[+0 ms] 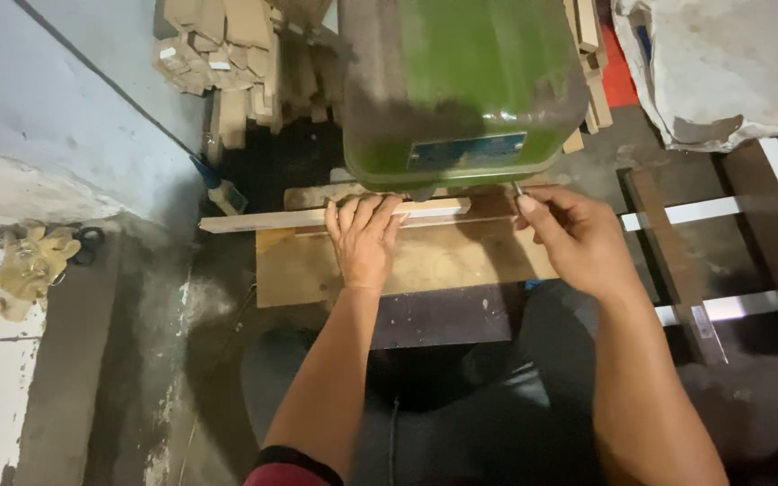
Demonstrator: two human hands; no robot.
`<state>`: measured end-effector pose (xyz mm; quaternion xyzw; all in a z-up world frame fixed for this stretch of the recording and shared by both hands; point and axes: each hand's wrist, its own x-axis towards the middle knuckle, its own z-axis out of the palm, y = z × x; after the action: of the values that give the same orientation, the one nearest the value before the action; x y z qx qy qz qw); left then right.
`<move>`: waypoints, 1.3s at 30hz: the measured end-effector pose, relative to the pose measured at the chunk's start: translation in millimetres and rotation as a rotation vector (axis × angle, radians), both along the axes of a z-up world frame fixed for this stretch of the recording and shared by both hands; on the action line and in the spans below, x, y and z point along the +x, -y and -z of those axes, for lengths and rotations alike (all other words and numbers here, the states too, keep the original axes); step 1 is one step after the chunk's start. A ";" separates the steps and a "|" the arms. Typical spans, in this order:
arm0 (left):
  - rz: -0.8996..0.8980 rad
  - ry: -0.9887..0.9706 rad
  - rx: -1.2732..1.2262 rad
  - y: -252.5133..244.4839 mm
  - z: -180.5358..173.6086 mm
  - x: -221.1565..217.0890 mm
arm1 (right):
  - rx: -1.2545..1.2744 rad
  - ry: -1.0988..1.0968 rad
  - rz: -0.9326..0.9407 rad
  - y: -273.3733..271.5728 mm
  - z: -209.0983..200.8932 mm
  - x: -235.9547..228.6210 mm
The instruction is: Drilling holes into material strips using a drill press and stacking the finished pieces.
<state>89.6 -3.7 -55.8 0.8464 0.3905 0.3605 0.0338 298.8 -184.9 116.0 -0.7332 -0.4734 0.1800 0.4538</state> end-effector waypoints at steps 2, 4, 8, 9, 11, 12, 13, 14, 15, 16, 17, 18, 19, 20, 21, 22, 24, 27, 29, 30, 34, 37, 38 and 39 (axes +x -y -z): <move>0.007 0.025 -0.019 1.9 2.2 1.8 | -0.023 0.033 -0.003 -10.4 13.0 8.5; -0.003 0.050 -0.027 -2.6 1.5 1.4 | -0.035 0.066 -0.023 -33.3 38.7 21.7; -0.005 0.010 -0.011 -0.3 2.9 -2.6 | -0.224 0.227 0.095 -54.9 86.6 39.9; 0.005 0.017 -0.007 -3.9 1.2 -0.8 | -0.237 0.232 0.092 -57.0 88.1 43.3; 0.004 0.017 -0.007 -5.0 5.0 -0.9 | -0.261 0.240 0.092 -58.3 90.6 47.8; 0.004 0.015 -0.011 -3.8 7.9 -0.5 | -0.289 0.246 0.092 -56.8 92.5 50.3; 0.007 0.014 -0.016 -2.0 6.3 -0.9 | -0.294 0.245 0.094 -55.2 95.4 50.5; 0.005 0.017 -0.013 -0.2 4.6 -1.4 | -0.327 0.251 0.092 -53.4 98.2 50.5; 0.003 0.023 -0.005 -1.0 1.5 -0.9 | -0.355 0.258 0.091 -54.0 99.7 51.5; 0.005 0.024 -0.004 0.0 1.3 -2.0 | -0.354 0.259 0.093 -54.8 100.2 52.5; 0.003 0.019 0.004 -0.7 0.1 -1.5 | -0.379 0.269 0.094 -56.8 99.3 54.7; 0.001 0.014 0.013 -1.4 -1.2 -1.2 | -0.403 0.279 0.095 -58.7 98.3 56.7; 0.001 0.020 0.018 -2.2 -2.5 -0.1 | -0.398 0.285 0.097 -61.6 96.6 58.5; 0.002 0.022 0.002 -2.9 -3.5 0.7 | -0.422 0.296 0.096 -64.5 95.2 60.0; 0.002 0.020 -0.022 0.6 -2.6 -0.7 | -0.453 0.304 0.092 -63.8 95.8 59.7; 0.002 0.022 -0.025 -0.1 -1.8 -1.5 | -0.456 0.306 0.092 -49.7 70.5 49.0; 0.009 0.013 -0.003 0.1 -0.4 -1.6 | -0.202 0.103 -0.034 -19.1 19.4 27.7; 0.014 -0.005 0.007 -1.0 2.2 -1.9 | -0.011 -0.020 -0.077 17.4 -10.8 13.7; 0.042 -0.004 0.044 -4.9 1.7 -5.7 | 0.033 0.035 -0.052 52.5 20.4 31.7; 0.060 -0.009 0.078 -7.6 1.0 -4.7 | 0.071 0.086 -0.038 70.4 35.6 42.5; 0.024 -0.159 0.073 -42.5 17.5 -37.0 | 0.009 -0.083 0.110 137.7 19.5 23.0; -0.095 -0.428 0.062 -42.1 1.6 -66.0 | 0.005 -0.156 0.251 196.4 30.1 15.1; -0.074 -0.532 0.153 -30.6 -25.5 -75.0 | -0.064 -0.169 0.298 209.5 29.3 14.1; -0.063 -0.630 0.247 -19.7 -53.7 -86.4 | -0.129 -0.181 0.337 220.4 27.0 14.2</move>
<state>3.2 16.0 -2.2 0.9014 0.3612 0.1265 -0.2024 313.0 -405.4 89.0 -0.8105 -0.2887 0.1965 0.4702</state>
